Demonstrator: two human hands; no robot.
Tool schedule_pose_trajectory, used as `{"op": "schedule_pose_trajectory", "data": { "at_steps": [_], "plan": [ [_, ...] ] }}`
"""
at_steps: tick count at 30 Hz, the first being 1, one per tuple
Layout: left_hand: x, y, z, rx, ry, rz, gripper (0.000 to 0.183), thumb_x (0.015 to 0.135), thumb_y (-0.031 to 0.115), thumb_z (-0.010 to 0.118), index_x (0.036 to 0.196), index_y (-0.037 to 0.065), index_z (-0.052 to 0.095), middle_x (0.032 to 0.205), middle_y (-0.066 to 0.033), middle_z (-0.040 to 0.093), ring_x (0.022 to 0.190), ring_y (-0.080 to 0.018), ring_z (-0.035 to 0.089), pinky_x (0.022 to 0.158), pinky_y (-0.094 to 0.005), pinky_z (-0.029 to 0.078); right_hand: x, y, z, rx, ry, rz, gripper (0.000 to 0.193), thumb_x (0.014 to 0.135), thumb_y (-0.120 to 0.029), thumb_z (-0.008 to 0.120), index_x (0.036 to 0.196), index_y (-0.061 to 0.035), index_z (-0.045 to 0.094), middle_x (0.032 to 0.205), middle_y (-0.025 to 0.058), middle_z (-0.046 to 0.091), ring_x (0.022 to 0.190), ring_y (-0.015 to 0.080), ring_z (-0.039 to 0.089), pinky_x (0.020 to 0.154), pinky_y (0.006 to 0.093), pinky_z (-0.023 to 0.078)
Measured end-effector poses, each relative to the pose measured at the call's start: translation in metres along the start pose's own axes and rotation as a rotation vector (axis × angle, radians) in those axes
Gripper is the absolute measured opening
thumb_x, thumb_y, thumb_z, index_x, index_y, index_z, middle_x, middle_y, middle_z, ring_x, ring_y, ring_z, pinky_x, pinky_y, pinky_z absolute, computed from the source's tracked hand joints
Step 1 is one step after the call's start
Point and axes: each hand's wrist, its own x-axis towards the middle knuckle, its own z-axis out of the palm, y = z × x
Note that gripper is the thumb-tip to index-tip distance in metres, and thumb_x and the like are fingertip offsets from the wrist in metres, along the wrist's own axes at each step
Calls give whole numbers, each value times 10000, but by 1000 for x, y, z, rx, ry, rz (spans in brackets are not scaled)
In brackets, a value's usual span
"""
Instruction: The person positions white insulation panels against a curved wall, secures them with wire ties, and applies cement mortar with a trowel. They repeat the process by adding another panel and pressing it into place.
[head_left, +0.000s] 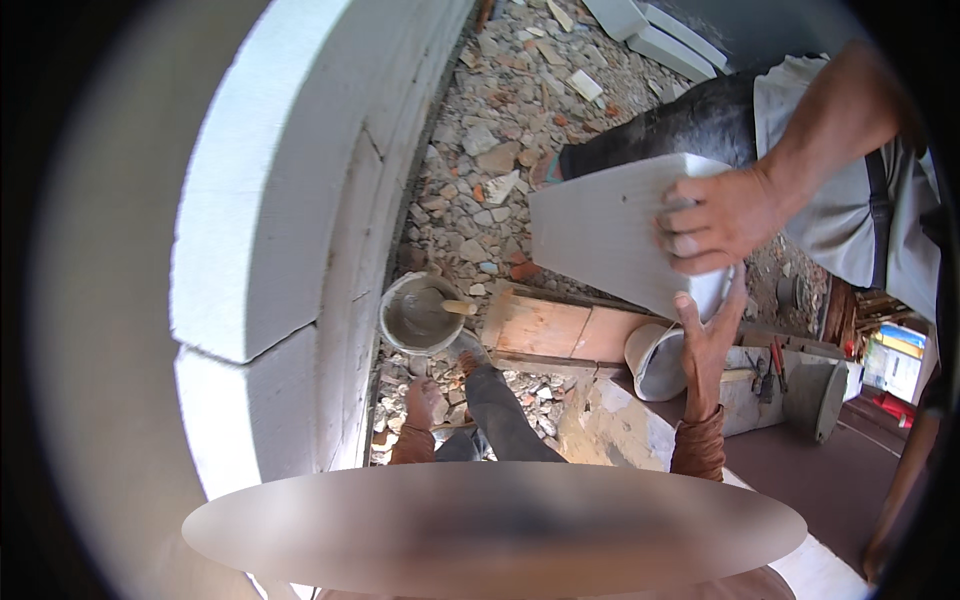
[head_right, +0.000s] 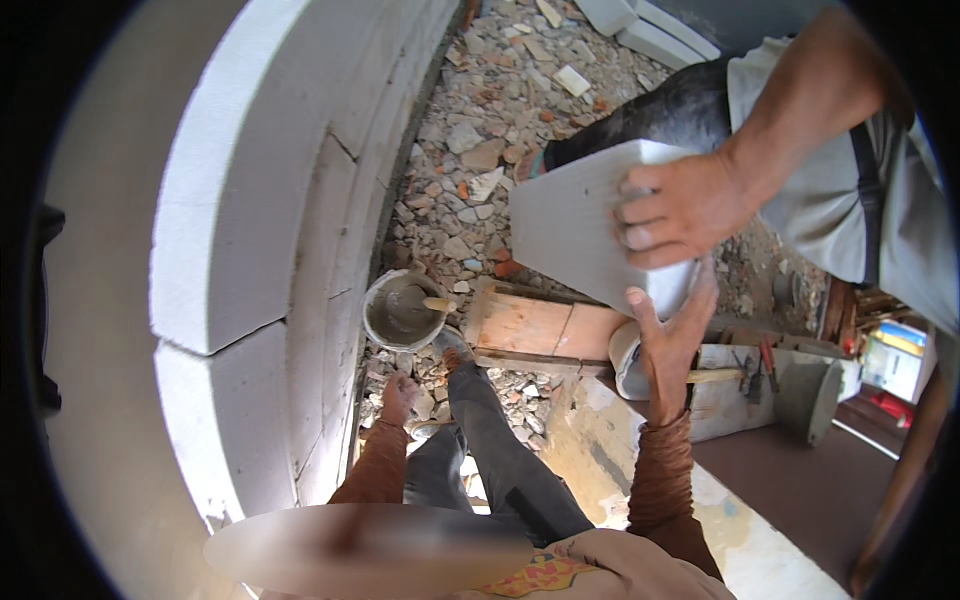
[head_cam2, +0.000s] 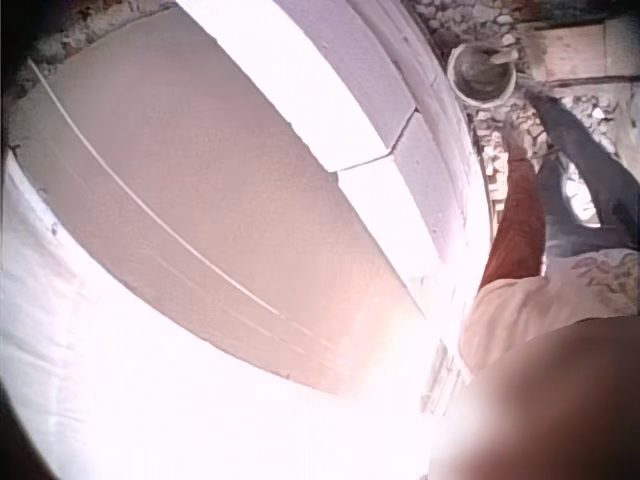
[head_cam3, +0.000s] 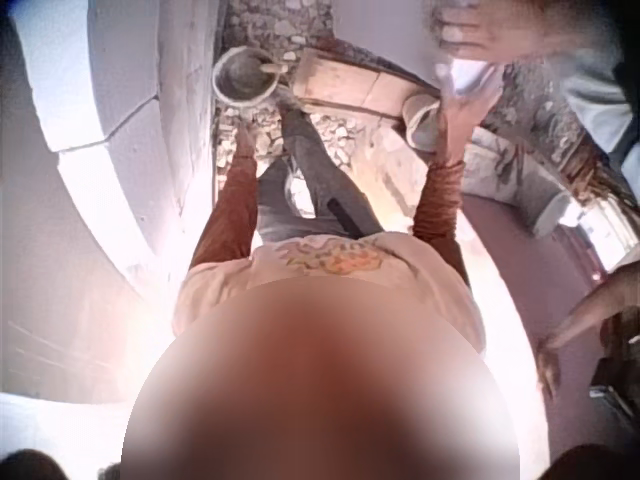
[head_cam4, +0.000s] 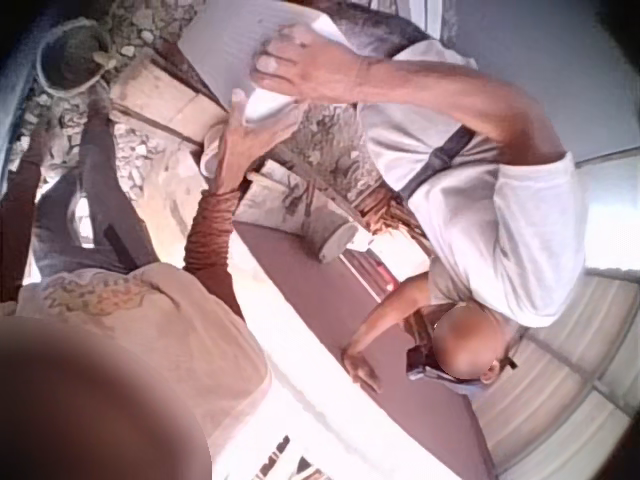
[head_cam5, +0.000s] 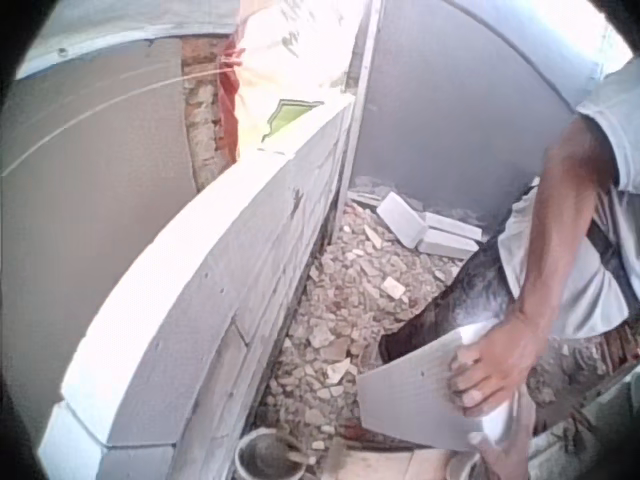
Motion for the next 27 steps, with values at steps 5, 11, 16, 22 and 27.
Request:
{"op": "schedule_pose_trajectory", "data": {
  "at_steps": [5,11,16,22,27],
  "plan": [
    [-46,-15,53,148,166,-53,172,916,315,614,883,161,544,689,23,494,640,-136,544,624,-282,449,16,-43,-62,-162,-49,25,1031,685,-262,855,1511,7,299,1423,287,392,1277,437,441,1080,492,358],
    [-51,-47,115,233,-33,5,195,936,312,631,988,129,586,840,-10,602,782,-169,613,760,-374,513,4,-93,-126,-160,-184,-14,891,633,-193,818,1403,14,419,1243,233,465,1180,411,481,1021,474,384],
    [-37,-111,137,357,85,-98,461,961,498,534,1094,68,636,919,-41,605,789,-182,565,724,-381,458,-18,-152,-200,-104,-347,-90,926,621,-190,813,1421,16,395,1312,213,479,1236,350,464,1078,419,343],
    [-103,-133,157,-280,-327,-120,621,1005,546,391,1278,29,599,1186,-116,636,1089,-284,613,967,-437,479,-35,-217,-263,94,-602,-92,1199,562,-346,867,1509,44,243,1470,181,397,1348,301,421,1138,435,311],
    [-197,-102,103,-319,-472,563,511,1021,408,382,1344,46,544,1266,-122,625,1165,-302,603,1023,-453,472,-61,-220,-254,227,-845,-43,1378,553,-433,918,1569,-3,92,1541,187,297,1412,318,346,1150,438,287]
  ]
}}
